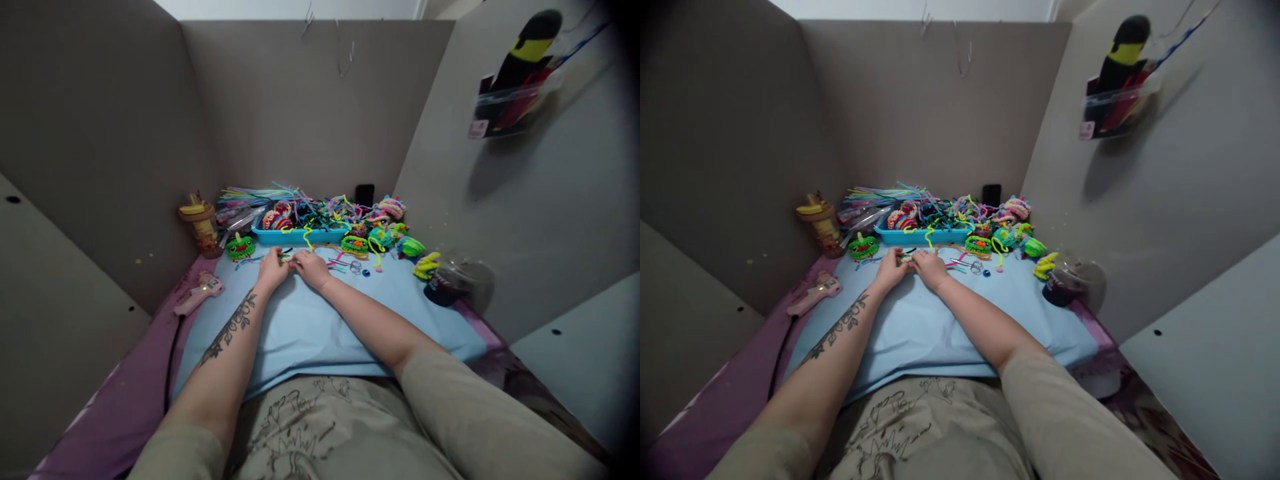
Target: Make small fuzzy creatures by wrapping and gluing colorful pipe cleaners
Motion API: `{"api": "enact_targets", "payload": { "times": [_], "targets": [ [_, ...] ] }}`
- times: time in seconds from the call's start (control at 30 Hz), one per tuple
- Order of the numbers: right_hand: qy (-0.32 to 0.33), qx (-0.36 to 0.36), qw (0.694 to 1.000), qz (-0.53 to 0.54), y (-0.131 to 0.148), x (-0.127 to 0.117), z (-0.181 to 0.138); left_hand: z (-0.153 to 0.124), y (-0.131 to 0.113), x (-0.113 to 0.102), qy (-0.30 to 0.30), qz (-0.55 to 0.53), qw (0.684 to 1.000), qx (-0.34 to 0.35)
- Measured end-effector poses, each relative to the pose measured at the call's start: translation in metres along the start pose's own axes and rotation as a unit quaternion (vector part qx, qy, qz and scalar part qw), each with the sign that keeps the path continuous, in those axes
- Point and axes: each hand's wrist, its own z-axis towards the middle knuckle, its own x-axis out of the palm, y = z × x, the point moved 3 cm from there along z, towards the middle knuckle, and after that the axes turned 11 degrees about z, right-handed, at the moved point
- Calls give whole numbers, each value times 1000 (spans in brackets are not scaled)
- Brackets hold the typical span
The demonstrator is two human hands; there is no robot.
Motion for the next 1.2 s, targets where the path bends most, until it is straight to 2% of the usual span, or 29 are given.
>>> {"api": "enact_targets", "payload": {
  "times": [0.1, 0.6, 0.83, 1.2],
  "targets": [
    [-6, 19, 1000, -10, -1, 0, -2, -1, -1, -1, 0, 3, 1000, -1],
    [65, 5, 997, -40, 10, -1, -1, 1, 0, 1, 3, 7, 1000, 18],
    [46, 27, 998, -16, 10, -5, -3, -3, -5, -5, -3, 39, 999, 25],
    [32, 84, 996, 2, 5, 3, 6, -3, -8, -7, 5, 53, 998, 28]
  ]
}}
